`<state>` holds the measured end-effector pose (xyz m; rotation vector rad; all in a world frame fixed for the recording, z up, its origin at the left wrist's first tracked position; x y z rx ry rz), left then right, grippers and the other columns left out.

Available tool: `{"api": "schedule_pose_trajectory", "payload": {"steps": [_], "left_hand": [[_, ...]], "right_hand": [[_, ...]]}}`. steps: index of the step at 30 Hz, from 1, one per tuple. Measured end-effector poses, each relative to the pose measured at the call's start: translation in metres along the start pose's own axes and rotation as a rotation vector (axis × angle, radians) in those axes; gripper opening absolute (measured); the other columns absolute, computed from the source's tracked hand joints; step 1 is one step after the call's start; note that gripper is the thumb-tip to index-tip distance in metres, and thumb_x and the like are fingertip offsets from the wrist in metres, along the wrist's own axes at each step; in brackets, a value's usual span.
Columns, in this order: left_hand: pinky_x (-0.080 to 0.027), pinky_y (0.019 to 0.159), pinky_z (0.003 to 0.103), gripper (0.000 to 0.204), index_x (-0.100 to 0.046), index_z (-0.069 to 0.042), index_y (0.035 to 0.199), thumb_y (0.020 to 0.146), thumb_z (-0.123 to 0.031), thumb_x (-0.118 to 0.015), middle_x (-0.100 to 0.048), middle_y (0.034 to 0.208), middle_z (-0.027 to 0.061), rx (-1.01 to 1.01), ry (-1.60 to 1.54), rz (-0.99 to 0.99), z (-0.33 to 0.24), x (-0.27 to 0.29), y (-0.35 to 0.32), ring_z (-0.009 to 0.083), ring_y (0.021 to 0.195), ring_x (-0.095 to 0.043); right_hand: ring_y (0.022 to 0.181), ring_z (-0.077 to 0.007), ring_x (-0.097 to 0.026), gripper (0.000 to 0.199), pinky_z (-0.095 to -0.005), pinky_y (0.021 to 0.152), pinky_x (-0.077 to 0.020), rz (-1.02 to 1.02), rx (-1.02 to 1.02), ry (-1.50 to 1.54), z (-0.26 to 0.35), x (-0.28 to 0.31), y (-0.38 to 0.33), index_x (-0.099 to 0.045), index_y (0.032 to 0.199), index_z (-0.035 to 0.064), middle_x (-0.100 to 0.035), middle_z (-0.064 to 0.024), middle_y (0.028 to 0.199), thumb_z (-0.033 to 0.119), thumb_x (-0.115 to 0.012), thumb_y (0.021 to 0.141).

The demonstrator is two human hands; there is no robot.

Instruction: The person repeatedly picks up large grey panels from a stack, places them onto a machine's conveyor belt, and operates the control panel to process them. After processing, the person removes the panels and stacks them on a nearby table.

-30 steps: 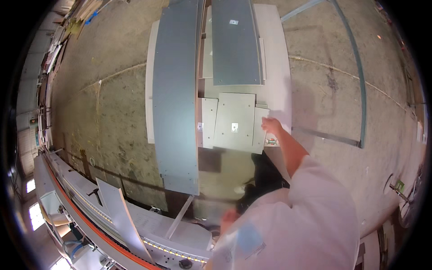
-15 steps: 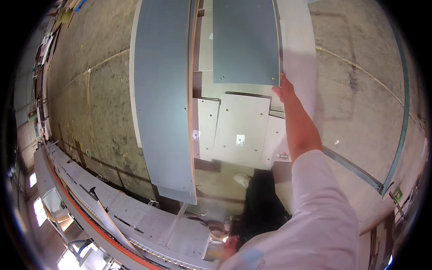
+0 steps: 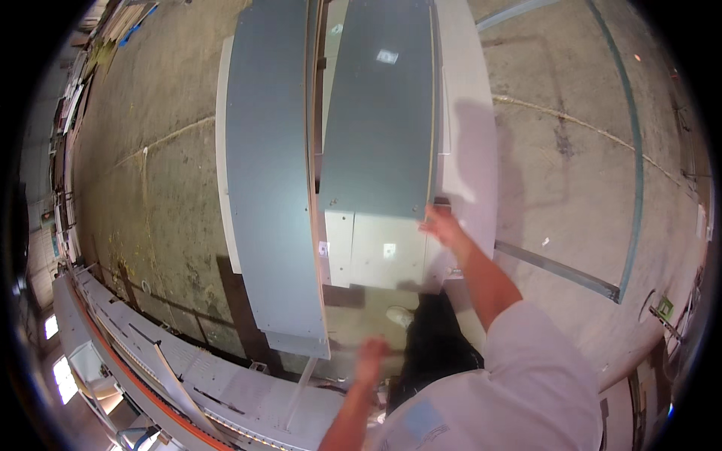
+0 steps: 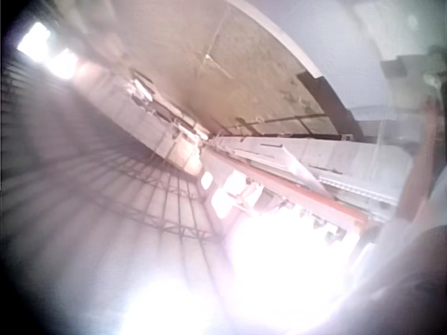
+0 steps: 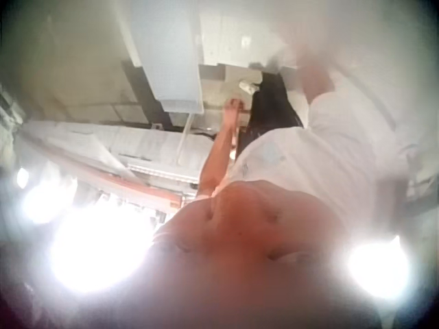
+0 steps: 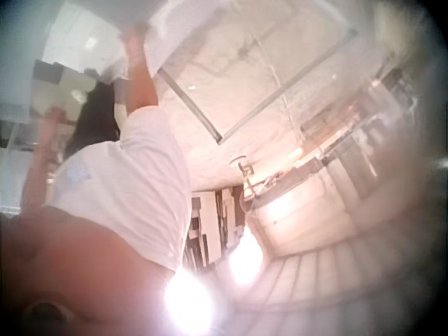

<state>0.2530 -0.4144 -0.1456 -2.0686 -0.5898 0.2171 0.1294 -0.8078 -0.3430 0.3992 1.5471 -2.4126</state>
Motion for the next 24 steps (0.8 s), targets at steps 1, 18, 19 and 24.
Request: {"api": "schedule_pose_trajectory", "payload": {"steps": [1, 18, 19, 24], "left_hand": [[-0.052, 0.087, 0.034, 0.032, -0.066, -0.005, 0.114, 0.105, -0.035, -0.058, -0.072, 0.102, 0.0077, 0.172, -0.169, 0.003, -0.029, -0.004, 0.027, 0.0167, 0.096, -0.067], [-0.050, 0.100, 0.045, 0.053, -0.054, 0.000, 0.136, 0.109, -0.045, -0.045, -0.061, 0.130, 0.0093, 0.171, -1.139, -0.637, -0.120, 0.000, 0.014, 0.0283, 0.114, -0.060], [-0.050, 0.101, 0.045, 0.055, -0.053, 0.000, 0.137, 0.109, -0.046, -0.046, -0.060, 0.131, 0.0097, 0.156, -1.110, -0.724, -0.134, 0.002, 0.005, 0.0286, 0.114, -0.060], [-0.049, 0.102, 0.044, 0.059, -0.054, 0.001, 0.140, 0.108, -0.048, -0.048, -0.061, 0.133, 0.0112, 0.090, -0.851, -0.900, -0.168, 0.020, -0.026, 0.0285, 0.115, -0.059]], "right_hand": [[0.125, -0.0339, -0.061, 0.054, -0.0482, 0.104, -0.0537, 0.071, -0.046, 0.019, -0.015, -0.004, -0.020, -0.051, 0.144, 0.0052, -0.059, -0.0080, 0.139, 0.037, -0.064, 0.103], [0.110, -0.0200, -0.068, 0.059, -0.0395, 0.097, -0.0518, 0.128, -0.041, -0.021, 0.024, -0.059, -0.072, -0.058, 0.138, 0.0098, -0.069, -0.0063, 0.127, 0.055, -0.061, 0.100], [0.109, -0.0200, -0.069, 0.058, -0.0383, 0.096, -0.0524, 0.060, -0.014, 0.028, 0.043, -0.068, -0.057, -0.060, 0.134, 0.0081, -0.069, -0.0065, 0.126, 0.054, -0.062, 0.099], [0.104, -0.0196, -0.070, 0.045, -0.0336, 0.090, -0.0562, -0.163, 0.036, -0.073, 0.048, -0.079, -0.015, -0.060, 0.131, 0.0080, -0.070, -0.0048, 0.119, 0.040, -0.068, 0.100]]}}
Point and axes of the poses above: each hand's wrist, its own y-axis towards the middle knuckle, its own x-axis out of the back of the hand, z = x × y, the point moved 1 cm from there along y, towards the middle knuckle
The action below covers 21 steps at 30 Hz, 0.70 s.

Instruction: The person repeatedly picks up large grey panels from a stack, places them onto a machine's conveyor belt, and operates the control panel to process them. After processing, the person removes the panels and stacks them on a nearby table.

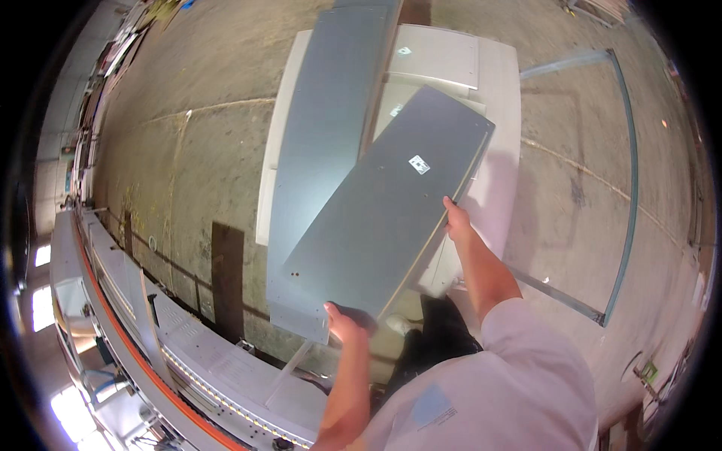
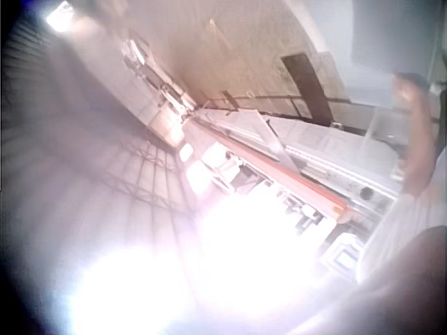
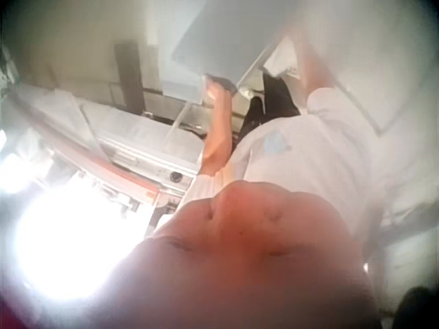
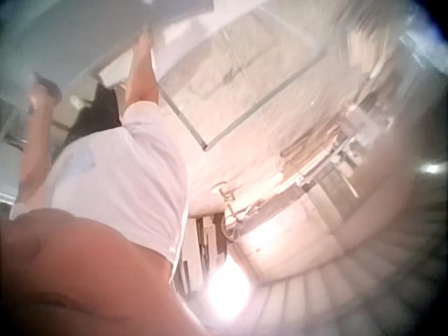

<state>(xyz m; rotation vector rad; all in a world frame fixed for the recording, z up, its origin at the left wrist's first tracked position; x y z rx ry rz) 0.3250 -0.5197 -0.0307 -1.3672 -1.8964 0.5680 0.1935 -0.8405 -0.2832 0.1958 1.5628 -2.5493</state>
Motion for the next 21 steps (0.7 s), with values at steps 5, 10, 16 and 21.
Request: {"api": "schedule_pose_trajectory", "payload": {"steps": [5, 10, 16, 21], "left_hand": [[-0.052, 0.098, 0.043, 0.056, -0.058, 0.005, 0.134, 0.108, -0.044, -0.050, -0.064, 0.130, 0.0134, 0.049, -0.130, -0.033, -0.032, 0.071, 0.001, 0.0283, 0.114, -0.061], [-0.050, 0.096, 0.044, 0.050, -0.054, 0.003, 0.137, 0.110, -0.037, -0.043, -0.062, 0.127, 0.0125, -0.050, -0.236, 0.063, -0.030, 0.247, 0.022, 0.0280, 0.112, -0.060], [-0.051, 0.084, 0.039, 0.050, -0.065, 0.005, 0.119, 0.109, -0.040, -0.047, -0.067, 0.107, 0.0106, -0.141, -0.223, -0.148, 0.022, 0.473, 0.033, 0.0236, 0.094, -0.062], [-0.051, 0.082, 0.038, 0.048, -0.067, 0.006, 0.113, 0.109, -0.038, -0.049, -0.067, 0.099, 0.0079, -0.175, -0.307, -0.284, 0.088, 0.624, 0.038, 0.0206, 0.090, -0.061]], "right_hand": [[0.103, -0.0198, -0.070, 0.041, -0.0339, 0.087, -0.0579, 0.106, -0.005, 0.039, -0.031, -0.005, -0.083, -0.059, 0.131, 0.0083, -0.070, -0.0044, 0.117, 0.035, -0.067, 0.101], [0.102, -0.0201, -0.070, 0.036, -0.0368, 0.088, -0.0580, 0.226, 0.020, 0.085, -0.034, -0.006, -0.233, -0.060, 0.129, 0.0113, -0.071, -0.0055, 0.116, 0.038, -0.057, 0.105], [0.094, -0.0152, -0.069, 0.048, -0.0276, 0.082, -0.0564, 0.230, 0.208, 0.136, 0.061, 0.038, -0.228, -0.067, 0.112, 0.0073, -0.074, -0.0050, 0.102, 0.054, -0.059, 0.101], [0.097, -0.0150, -0.069, 0.050, -0.0281, 0.078, -0.0581, 0.319, 0.275, -0.190, -0.020, 0.011, -0.221, -0.067, 0.118, 0.0130, -0.072, -0.0004, 0.111, 0.059, -0.062, 0.098]]}}
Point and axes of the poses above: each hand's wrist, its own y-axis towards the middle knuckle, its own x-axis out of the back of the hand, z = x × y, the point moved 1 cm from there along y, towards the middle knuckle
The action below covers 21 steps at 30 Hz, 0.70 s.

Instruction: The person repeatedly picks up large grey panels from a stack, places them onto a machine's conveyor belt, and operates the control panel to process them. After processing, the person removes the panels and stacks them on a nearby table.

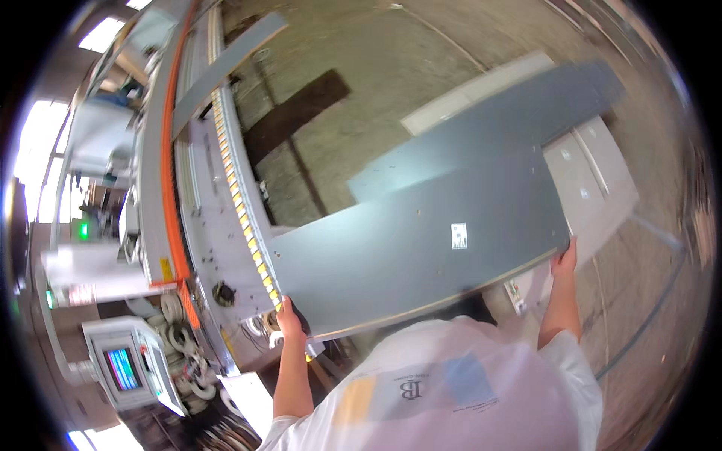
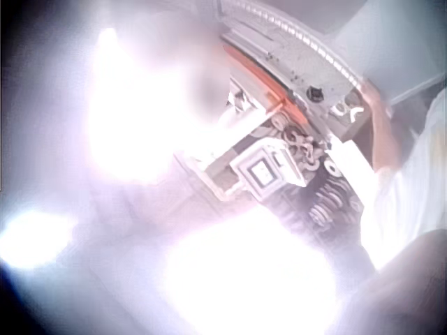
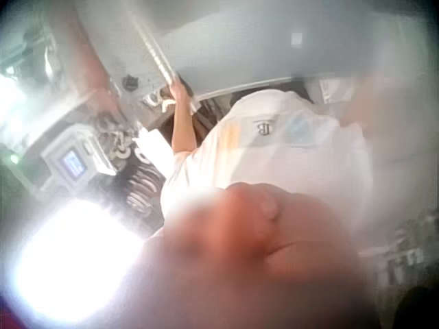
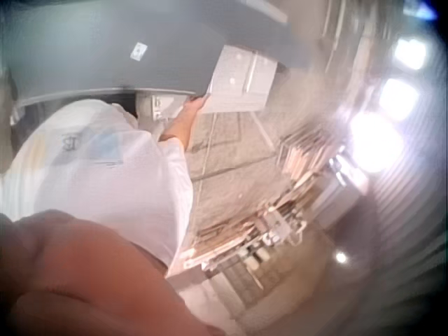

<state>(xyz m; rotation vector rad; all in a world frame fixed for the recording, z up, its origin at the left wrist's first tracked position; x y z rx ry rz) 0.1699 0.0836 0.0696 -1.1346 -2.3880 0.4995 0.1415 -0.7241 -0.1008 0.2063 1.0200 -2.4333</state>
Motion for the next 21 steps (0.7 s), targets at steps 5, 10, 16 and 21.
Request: {"api": "schedule_pose_trajectory", "payload": {"steps": [5, 10, 16, 21], "left_hand": [[-0.050, 0.085, 0.048, 0.056, -0.070, 0.003, 0.112, 0.107, -0.046, -0.043, -0.073, 0.107, 0.0202, -0.030, 0.468, -0.185, 0.045, 0.163, 0.064, 0.0371, 0.094, -0.066], [-0.048, 0.091, 0.055, 0.064, -0.069, 0.000, 0.113, 0.105, -0.055, -0.039, -0.070, 0.111, 0.0268, -0.057, 0.869, -0.449, 0.029, 0.256, 0.081, 0.0470, 0.103, -0.064], [-0.038, 0.111, 0.053, 0.061, -0.050, -0.003, 0.144, 0.096, -0.038, -0.063, -0.052, 0.149, 0.0177, -0.191, 0.998, -0.774, 0.032, 0.323, 0.090, 0.0358, 0.138, -0.047], [-0.032, 0.119, 0.052, 0.077, -0.039, -0.001, 0.152, 0.090, -0.030, -0.074, -0.040, 0.158, 0.0206, -0.272, 0.850, -1.002, 0.071, 0.306, 0.081, 0.0383, 0.147, -0.036]], "right_hand": [[0.106, -0.0189, -0.070, 0.049, -0.0330, 0.085, -0.0617, 0.037, -0.182, -0.218, -0.097, -0.077, -0.058, -0.063, 0.129, 0.0098, -0.070, -0.0043, 0.120, 0.051, -0.058, 0.103], [0.090, -0.0145, -0.069, 0.044, -0.0309, 0.069, -0.0602, 0.123, -0.289, -0.343, -0.181, -0.133, -0.132, -0.064, 0.121, 0.0114, -0.070, -0.0014, 0.107, 0.051, -0.059, 0.103], [0.060, -0.0101, -0.055, 0.041, -0.0253, 0.058, -0.0484, 0.622, -0.400, -0.710, -0.206, -0.196, -0.248, -0.066, 0.109, 0.0170, -0.061, 0.0040, 0.081, 0.056, -0.060, 0.101], [0.068, -0.0149, -0.064, 0.043, -0.0296, 0.062, -0.0515, 0.680, -0.338, -1.212, -0.218, -0.240, -0.322, -0.068, 0.109, 0.0073, -0.068, -0.0026, 0.085, 0.049, -0.061, 0.102]]}}
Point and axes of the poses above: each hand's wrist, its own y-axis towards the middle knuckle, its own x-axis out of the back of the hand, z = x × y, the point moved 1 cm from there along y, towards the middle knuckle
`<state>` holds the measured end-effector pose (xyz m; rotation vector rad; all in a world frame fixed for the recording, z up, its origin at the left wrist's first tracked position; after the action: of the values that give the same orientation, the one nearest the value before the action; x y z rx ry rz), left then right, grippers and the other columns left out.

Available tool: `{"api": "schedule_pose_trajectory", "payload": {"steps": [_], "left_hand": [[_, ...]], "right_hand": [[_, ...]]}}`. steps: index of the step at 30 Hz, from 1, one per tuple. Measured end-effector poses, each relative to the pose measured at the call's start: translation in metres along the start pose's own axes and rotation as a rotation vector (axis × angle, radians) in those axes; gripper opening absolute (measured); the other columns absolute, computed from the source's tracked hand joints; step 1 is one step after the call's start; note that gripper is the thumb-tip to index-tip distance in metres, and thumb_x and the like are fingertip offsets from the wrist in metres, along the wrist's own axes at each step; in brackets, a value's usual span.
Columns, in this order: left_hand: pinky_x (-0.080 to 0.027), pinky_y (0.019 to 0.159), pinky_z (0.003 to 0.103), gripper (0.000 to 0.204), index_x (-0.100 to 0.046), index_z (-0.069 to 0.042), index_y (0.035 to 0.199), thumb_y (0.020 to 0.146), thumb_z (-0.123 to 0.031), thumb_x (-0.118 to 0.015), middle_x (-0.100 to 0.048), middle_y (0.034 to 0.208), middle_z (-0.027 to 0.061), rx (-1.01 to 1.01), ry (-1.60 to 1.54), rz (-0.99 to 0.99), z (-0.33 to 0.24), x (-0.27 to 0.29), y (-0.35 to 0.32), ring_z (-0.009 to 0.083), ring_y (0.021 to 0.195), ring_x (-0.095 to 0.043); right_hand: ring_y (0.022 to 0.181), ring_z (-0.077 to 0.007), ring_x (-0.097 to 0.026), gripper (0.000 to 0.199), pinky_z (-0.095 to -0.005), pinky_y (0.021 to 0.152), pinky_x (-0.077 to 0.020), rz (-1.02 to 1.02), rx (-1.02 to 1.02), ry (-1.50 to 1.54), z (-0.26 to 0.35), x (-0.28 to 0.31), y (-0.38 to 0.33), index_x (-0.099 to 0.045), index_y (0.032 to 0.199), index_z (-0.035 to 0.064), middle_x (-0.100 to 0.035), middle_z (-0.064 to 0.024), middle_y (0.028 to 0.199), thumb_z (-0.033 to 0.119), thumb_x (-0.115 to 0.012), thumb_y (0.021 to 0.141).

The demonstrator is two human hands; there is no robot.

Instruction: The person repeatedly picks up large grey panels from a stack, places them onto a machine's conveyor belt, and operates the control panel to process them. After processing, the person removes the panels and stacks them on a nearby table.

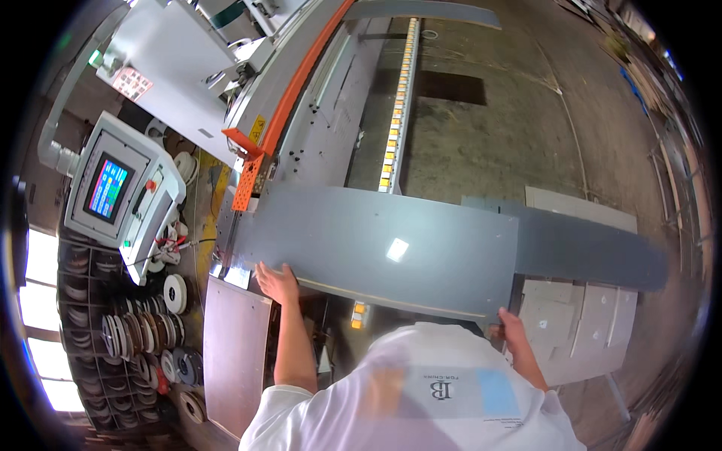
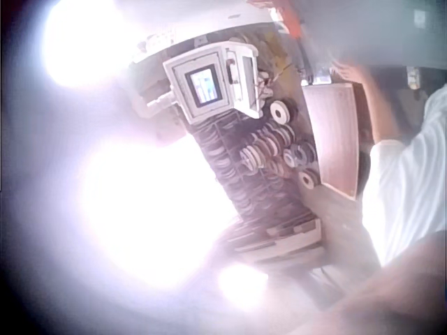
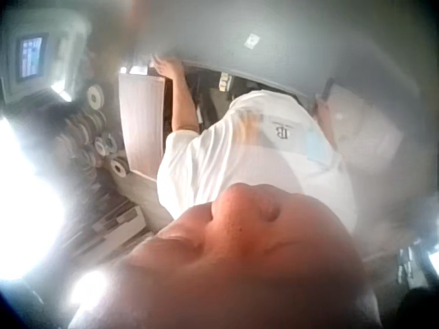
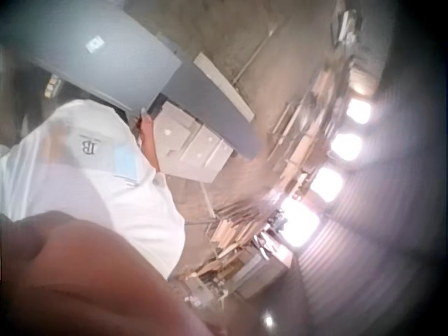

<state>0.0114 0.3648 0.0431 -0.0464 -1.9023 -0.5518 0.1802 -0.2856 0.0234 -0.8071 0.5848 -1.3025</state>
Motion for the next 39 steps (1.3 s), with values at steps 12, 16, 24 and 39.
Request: {"api": "schedule_pose_trajectory", "payload": {"steps": [12, 16, 24, 39], "left_hand": [[-0.050, 0.068, 0.032, 0.083, 0.002, -0.014, 0.165, 0.104, -0.016, -0.055, -0.059, 0.096, 0.0057, 0.799, -1.353, 0.419, -0.064, 0.006, -0.091, 0.0127, 0.075, -0.051], [-0.050, 0.066, 0.032, 0.083, 0.003, -0.017, 0.166, 0.104, -0.012, -0.052, -0.055, 0.090, 0.0042, 0.820, -1.396, 0.412, -0.065, 0.013, -0.079, 0.0121, 0.071, -0.049], [-0.048, 0.060, 0.030, 0.078, -0.004, -0.013, 0.167, 0.104, -0.005, -0.050, -0.052, 0.082, 0.0019, 0.777, -1.463, 0.340, -0.057, -0.012, -0.069, 0.0112, 0.063, -0.045], [-0.044, 0.058, 0.031, 0.083, -0.006, -0.022, 0.167, 0.101, 0.001, -0.052, -0.051, 0.084, 0.0015, 0.768, -1.603, 0.402, -0.138, -0.070, -0.006, 0.0122, 0.064, -0.047]], "right_hand": [[0.066, -0.0186, -0.072, 0.049, -0.0294, 0.064, -0.0558, 0.111, 0.174, -0.479, 0.035, -0.072, 0.021, -0.068, 0.079, -0.0032, -0.071, -0.0127, 0.073, 0.043, -0.072, 0.096], [0.065, -0.0185, -0.072, 0.049, -0.0294, 0.061, -0.0559, 0.139, 0.173, -0.444, 0.037, -0.085, 0.023, -0.065, 0.076, -0.0021, -0.071, -0.0141, 0.073, 0.043, -0.073, 0.095], [0.064, -0.0189, -0.072, 0.051, -0.0301, 0.057, -0.0571, 0.098, 0.177, -0.464, 0.052, -0.098, 0.033, -0.060, 0.074, 0.0011, -0.070, -0.0147, 0.072, 0.045, -0.072, 0.096], [0.066, -0.0151, -0.068, 0.044, -0.0255, 0.060, -0.0523, 0.103, 0.244, -0.412, 0.148, -0.114, 0.095, -0.061, 0.086, 0.0040, -0.071, -0.0086, 0.077, 0.045, -0.068, 0.099]]}}
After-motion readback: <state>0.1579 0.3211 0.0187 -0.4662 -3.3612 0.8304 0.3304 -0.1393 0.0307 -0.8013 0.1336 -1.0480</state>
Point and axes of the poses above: each hand's wrist, its own y-axis towards the middle knuckle, its own x-axis out of the back of the hand, z = x × y, the point moved 1 cm from there along y, towards the middle knuckle
